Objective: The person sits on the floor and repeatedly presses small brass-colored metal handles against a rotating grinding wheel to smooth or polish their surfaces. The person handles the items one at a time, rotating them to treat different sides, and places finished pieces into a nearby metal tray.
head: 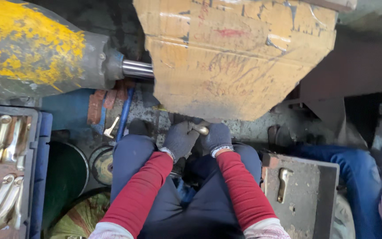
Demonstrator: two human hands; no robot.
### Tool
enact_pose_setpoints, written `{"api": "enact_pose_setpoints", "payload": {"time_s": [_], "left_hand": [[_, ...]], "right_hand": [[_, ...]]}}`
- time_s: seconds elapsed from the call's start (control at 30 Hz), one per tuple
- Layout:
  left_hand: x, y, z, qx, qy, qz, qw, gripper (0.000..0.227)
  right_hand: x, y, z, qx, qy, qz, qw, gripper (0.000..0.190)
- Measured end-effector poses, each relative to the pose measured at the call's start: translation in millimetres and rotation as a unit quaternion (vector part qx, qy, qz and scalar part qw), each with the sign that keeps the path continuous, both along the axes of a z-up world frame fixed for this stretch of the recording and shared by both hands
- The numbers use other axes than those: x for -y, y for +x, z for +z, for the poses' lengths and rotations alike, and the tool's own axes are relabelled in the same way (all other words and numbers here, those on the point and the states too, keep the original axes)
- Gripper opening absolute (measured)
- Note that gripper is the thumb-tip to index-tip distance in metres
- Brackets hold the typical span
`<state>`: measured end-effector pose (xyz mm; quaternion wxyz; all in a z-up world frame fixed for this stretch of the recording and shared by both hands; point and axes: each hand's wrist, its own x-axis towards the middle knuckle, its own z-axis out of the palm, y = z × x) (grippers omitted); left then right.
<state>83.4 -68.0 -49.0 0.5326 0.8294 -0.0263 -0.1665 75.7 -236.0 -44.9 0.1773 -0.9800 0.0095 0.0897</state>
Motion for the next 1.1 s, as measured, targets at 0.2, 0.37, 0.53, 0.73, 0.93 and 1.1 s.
{"api": "enact_pose_setpoints", "payload": {"time_s": [0.2, 0.37, 0.53, 0.73, 0.93, 1.1], "left_hand": [[-6, -7, -2, -0.156, -0.092, -0.001, 0.983, 0.022], [-5, 6, 18, -0.086, 0.011, -0.006, 0.996, 0.022], [0, -1, 28, -0.136, -0.043, -0.023, 0.989, 0.022], [-11, 8, 31, -0.128, -0.04, -0.041, 0.99, 0.026], [-18, 16, 24, -0.061, -0.011, -0.04, 0.997, 0.028], [-13, 8, 23, -0.045, 0.064, -0.035, 0.996, 0.027]], "right_hand": [[0, 2, -29, -0.074, -0.107, 0.042, 0.991, 0.023], [-1, 8, -13, -0.064, -0.017, -0.003, 0.998, 0.029], [5, -12, 11, 0.027, 0.047, 0.054, 0.997, 0.039], [-4, -1, 3, -0.078, -0.056, 0.074, 0.993, 0.037], [-17, 14, 2, -0.07, -0.012, 0.043, 0.997, 0.035], [-18, 3, 22, -0.102, -0.022, 0.025, 0.994, 0.044]]}}
